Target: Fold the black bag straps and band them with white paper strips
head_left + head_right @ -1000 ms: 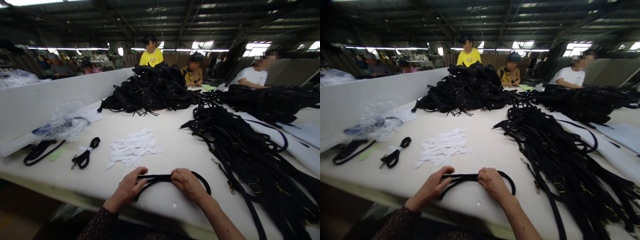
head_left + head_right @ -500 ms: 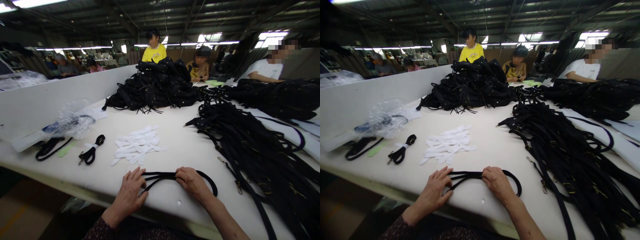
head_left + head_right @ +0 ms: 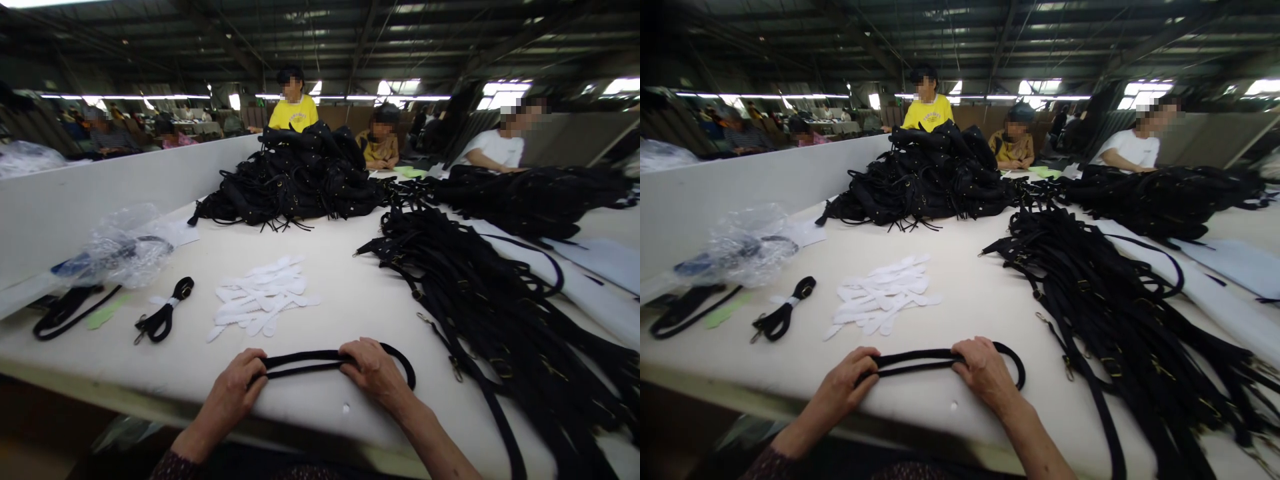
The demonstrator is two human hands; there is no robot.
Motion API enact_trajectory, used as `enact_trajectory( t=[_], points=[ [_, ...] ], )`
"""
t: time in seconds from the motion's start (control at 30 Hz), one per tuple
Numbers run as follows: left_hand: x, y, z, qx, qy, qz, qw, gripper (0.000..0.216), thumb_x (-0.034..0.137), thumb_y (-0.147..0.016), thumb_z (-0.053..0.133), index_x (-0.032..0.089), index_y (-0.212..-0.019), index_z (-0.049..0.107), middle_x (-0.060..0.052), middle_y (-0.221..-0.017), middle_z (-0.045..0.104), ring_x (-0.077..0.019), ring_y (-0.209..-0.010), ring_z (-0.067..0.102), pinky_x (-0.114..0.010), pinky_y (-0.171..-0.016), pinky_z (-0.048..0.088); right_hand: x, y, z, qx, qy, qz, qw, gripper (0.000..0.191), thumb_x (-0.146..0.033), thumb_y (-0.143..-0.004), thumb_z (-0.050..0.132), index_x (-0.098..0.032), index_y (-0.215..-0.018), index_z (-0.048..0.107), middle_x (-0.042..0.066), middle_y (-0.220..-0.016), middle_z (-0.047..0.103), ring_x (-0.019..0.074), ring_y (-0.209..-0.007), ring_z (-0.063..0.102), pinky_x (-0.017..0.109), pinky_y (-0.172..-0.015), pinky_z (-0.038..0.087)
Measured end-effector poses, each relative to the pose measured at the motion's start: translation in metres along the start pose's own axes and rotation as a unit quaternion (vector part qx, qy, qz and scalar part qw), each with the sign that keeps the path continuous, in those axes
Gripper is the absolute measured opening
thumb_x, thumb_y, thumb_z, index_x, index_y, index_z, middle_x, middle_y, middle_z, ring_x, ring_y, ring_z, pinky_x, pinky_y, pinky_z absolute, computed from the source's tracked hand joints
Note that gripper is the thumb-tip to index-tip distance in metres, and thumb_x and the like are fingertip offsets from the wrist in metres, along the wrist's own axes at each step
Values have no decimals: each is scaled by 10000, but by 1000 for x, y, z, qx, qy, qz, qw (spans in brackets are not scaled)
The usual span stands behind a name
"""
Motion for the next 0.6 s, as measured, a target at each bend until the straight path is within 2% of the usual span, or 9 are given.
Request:
enact_trajectory(
  t=[0.1, 0.27, 0.37, 0.47, 0.53, 0.6],
  points=[
    [-4, 2, 2, 8, -11, 9, 1000, 130, 283, -932, 481, 257, -874, 594, -66, -1225, 622, -216, -1156, 609, -395, -987, 519, 3, 4, 1, 6, -7, 23, 1000, 394, -169, -822, 671, -220, -1206, 596, 41, -1068, 745, 223, -1024, 662, 477, -1049, 412],
    [-13, 4, 3, 28, -37, 36, 998, 153, 290, -942, 460, 264, -909, 606, -57, -1189, 646, -198, -1117, 643, -337, -930, 559, -1, 6, -1, -6, 33, 29, 999, 142, -198, -876, 620, -244, -994, 682, 13, -962, 733, 207, -949, 646, 431, -981, 434],
    [-11, 5, 0, 62, -68, 55, 994, 219, 246, -912, 486, 291, -1096, 598, -55, -1207, 669, -215, -1122, 653, -358, -918, 572, -5, 6, -2, -8, 62, 32, 997, 115, -191, -890, 598, -241, -942, 689, 15, -911, 719, 206, -911, 634, 395, -912, 447],
    [14, 2, 2, 92, -103, 75, 988, 507, 255, -872, 558, 302, -1366, 458, -85, -1379, 603, -279, -1278, 560, -480, -1048, 495, -8, 6, -3, -6, 81, 28, 996, 116, -187, -897, 588, -236, -928, 689, 21, -892, 713, 204, -890, 628, 375, -881, 445],
    [41, -4, 13, 71, -109, 94, 987, 605, 271, -876, 571, 305, -1446, 373, -87, -1467, 535, -296, -1362, 478, -533, -1125, 407, -8, 5, -3, -7, 88, 20, 996, 120, -190, -900, 584, -237, -933, 689, 24, -893, 712, 207, -889, 628, 372, -871, 447],
    [69, -15, 29, 39, -99, 113, 988, 611, 262, -895, 552, 301, -1468, 343, -77, -1476, 529, -286, -1375, 454, -546, -1151, 360, -8, 6, -2, -5, 94, 10, 996, 129, -187, -900, 582, -241, -944, 690, 24, -892, 712, 213, -894, 634, 380, -875, 450]
  ],
)
Point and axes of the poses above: each hand's wrist, its own y-axis away from the middle knuckle, its own z-axis out of the palm, x = y × z, the point moved 4 cm from there along -y, towards the middle knuckle
